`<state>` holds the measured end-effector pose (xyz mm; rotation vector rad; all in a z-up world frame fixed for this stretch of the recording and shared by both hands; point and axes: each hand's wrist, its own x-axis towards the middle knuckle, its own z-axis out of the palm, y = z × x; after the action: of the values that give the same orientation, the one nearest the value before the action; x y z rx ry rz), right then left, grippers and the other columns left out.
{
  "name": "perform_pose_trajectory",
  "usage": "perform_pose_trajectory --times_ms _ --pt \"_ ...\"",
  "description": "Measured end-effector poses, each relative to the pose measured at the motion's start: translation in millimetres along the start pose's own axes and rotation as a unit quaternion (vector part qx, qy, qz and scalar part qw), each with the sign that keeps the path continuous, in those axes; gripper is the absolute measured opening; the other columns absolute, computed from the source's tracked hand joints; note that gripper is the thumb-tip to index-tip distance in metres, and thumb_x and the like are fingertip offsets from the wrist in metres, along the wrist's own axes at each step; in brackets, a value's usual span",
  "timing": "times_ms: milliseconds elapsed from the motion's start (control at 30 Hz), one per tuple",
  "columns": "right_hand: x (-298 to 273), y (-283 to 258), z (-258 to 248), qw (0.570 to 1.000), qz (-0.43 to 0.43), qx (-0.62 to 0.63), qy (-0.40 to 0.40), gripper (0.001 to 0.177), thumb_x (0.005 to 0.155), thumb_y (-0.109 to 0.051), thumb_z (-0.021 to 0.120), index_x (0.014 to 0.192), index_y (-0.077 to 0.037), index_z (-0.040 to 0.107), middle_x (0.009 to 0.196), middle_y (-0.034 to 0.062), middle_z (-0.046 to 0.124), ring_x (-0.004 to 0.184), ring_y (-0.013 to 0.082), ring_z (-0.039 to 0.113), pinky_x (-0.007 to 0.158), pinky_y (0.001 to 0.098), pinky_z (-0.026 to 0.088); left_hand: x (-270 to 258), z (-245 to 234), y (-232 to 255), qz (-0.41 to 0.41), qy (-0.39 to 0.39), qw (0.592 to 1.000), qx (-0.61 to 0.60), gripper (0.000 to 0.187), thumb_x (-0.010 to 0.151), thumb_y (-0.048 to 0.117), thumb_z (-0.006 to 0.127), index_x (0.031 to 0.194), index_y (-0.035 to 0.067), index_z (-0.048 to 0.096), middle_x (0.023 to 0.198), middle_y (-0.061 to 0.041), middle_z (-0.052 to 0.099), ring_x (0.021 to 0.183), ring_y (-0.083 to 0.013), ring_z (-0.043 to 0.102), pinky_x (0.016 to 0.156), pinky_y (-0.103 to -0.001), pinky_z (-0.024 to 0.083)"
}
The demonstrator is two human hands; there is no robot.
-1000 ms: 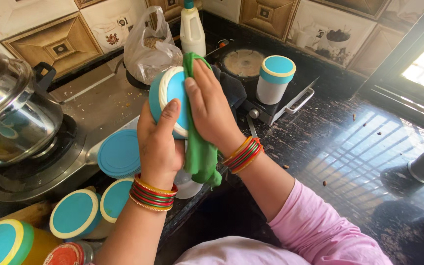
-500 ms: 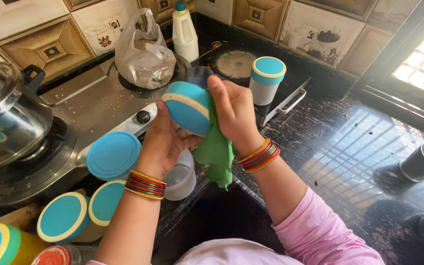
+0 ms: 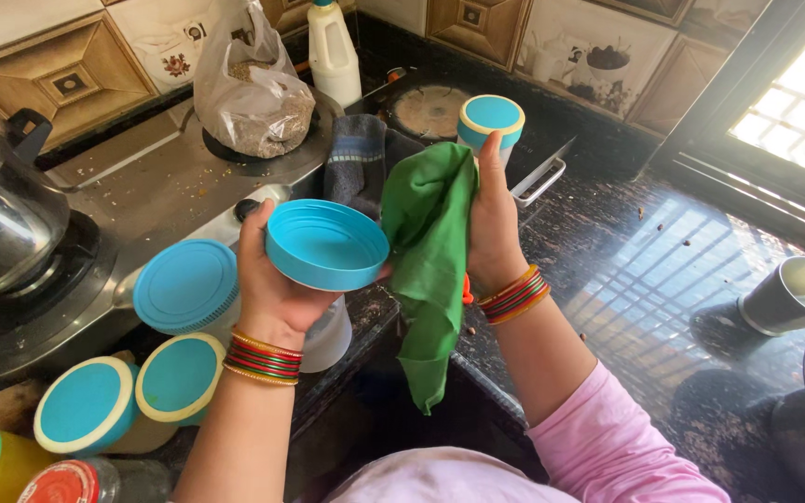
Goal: The person removes plastic storage jars from a kitchen shelf and places them on the counter, then wipes the containers and their lids with a green cloth, and scrapes at a lid with a small orange tool.
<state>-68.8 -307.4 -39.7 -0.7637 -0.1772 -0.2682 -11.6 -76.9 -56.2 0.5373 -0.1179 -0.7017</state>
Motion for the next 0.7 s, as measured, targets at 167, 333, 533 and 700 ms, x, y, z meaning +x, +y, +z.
perform_pose_trajectory --times_ms 167,333,533,700 --pt "-1 -19 -27 0.995 0.039 -0.031 -0.084 0.032 0.095 -0.012 0.053 0.123 0.000 0.063 0.114 0.0124 0.071 0.105 0.0240 0.070 0.099 0.0420 0.056 -2 -9 5 0.048 0.014 0.999 0.018 0.055 0.088 0.052 0.059 0.116 0.005 0.066 0.113 -0.017 0.071 0.105 -0.0380 0.068 0.092 -0.065 0.052" --pt "8 -36 -36 0.992 0.032 -0.083 -0.092 0.048 0.088 0.007 0.050 0.135 0.002 0.057 0.124 0.0120 0.068 0.114 0.0226 0.067 0.106 0.0381 0.053 -6 -11 9 0.080 0.009 0.994 0.077 0.054 0.093 0.047 0.062 0.121 0.002 0.067 0.115 -0.015 0.071 0.107 -0.0311 0.068 0.095 -0.049 0.055" --pt "14 -95 -16 0.975 -0.042 -0.125 -0.178 0.050 0.089 0.004 0.050 0.139 0.001 0.052 0.129 0.0144 0.066 0.115 0.0248 0.067 0.104 0.0389 0.055 -8 4 5 0.034 -0.043 0.994 0.092 0.063 0.091 0.049 0.056 0.127 -0.001 0.062 0.121 -0.022 0.071 0.110 -0.0349 0.069 0.095 -0.050 0.056" --pt "-4 -67 -31 0.957 -0.261 -0.105 0.076 0.036 0.108 -0.023 0.049 0.135 0.001 0.054 0.125 0.0128 0.066 0.109 0.0234 0.070 0.099 0.0395 0.059 -2 3 -8 0.040 -0.062 0.996 0.059 0.064 0.094 0.050 0.056 0.132 -0.002 0.062 0.124 -0.021 0.069 0.110 -0.0345 0.068 0.095 -0.051 0.055"
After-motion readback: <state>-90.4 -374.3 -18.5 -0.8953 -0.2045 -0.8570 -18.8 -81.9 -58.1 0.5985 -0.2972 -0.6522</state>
